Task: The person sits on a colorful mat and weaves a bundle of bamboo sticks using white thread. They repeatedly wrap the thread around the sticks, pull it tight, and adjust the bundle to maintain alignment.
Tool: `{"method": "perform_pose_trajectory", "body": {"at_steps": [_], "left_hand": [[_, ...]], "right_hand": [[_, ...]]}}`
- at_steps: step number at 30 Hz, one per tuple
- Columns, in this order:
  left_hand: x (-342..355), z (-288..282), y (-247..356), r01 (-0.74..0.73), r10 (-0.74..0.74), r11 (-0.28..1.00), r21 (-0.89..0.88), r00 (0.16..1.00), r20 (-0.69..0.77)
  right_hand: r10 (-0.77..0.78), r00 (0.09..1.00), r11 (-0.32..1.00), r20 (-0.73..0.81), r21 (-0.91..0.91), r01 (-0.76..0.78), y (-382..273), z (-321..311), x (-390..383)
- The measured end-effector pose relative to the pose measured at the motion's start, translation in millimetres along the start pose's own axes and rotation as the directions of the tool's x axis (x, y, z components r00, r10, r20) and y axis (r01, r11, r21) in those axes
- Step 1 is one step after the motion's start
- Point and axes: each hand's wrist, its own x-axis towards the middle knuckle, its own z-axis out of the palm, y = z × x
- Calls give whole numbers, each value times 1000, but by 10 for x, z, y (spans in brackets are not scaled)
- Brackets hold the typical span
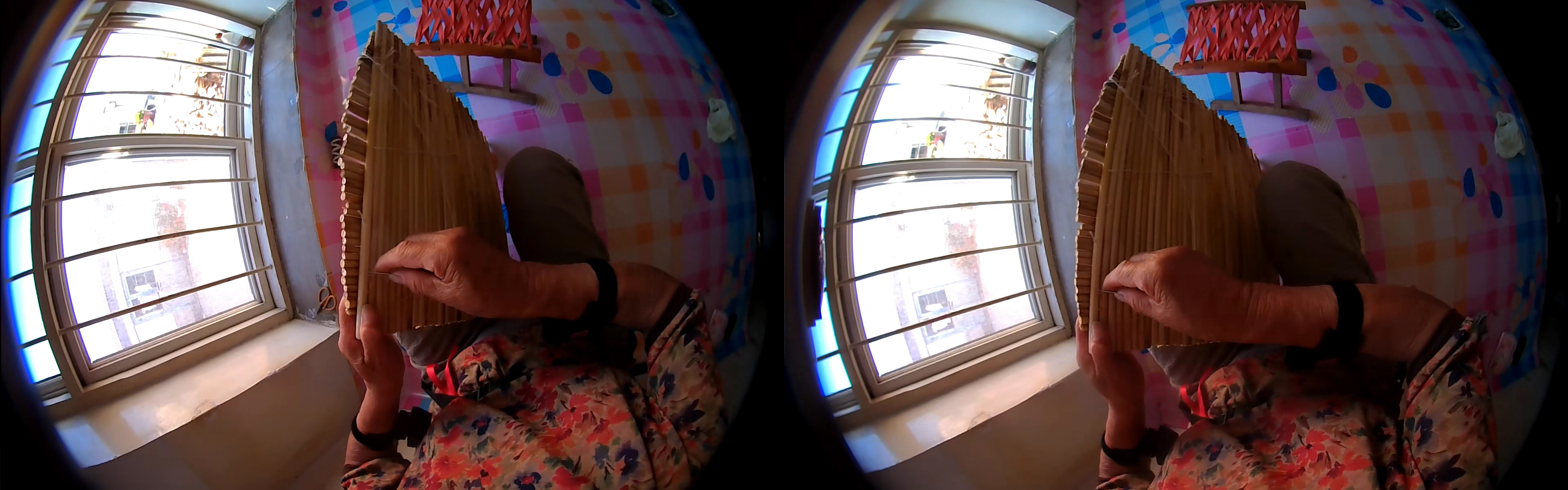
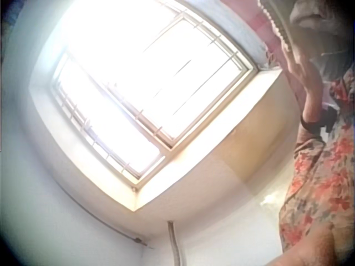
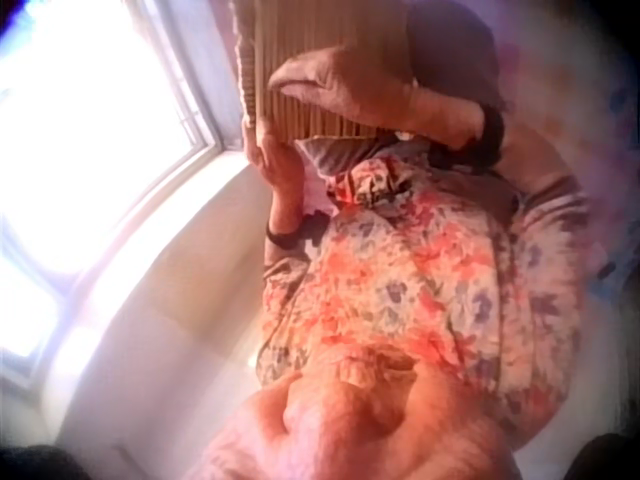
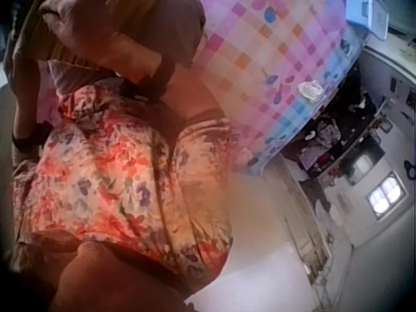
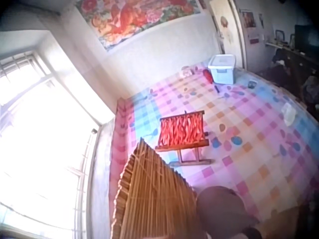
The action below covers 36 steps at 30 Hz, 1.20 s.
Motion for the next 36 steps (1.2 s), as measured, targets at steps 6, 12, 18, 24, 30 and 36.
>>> {"method": "perform_pose_trajectory", "body": {"at_steps": [6, 12, 18, 24, 30, 36], "left_hand": [[-15, -32, -49, -55, 56, 988, 146, 998, 2], [-22, 20, -11, -3, 3, 1000, -28, 1000, -15], [-31, 14, -35, -6, 6, 1000, -4, 1000, -25], [-27, 15, -56, -25, 25, 1000, -10, 999, -21], [-44, -3, -109, -98, 103, 982, 164, 994, -22], [-61, 34, -105, -88, 88, 988, 125, 996, 4]], "right_hand": [[-46, 999, 998, 10, -48, 46, 18, 6, -14], [-45, 999, 998, 9, -53, 46, 21, 14, -24], [-40, 999, 999, 30, -30, 41, 36, 1, -18], [11, 999, 999, 45, 38, -13, 22, -17, -5], [30, 997, 1000, 75, -1, -30, 11, -40, -24], [50, 994, 995, 97, -86, -42, -106, -110, -20]]}}
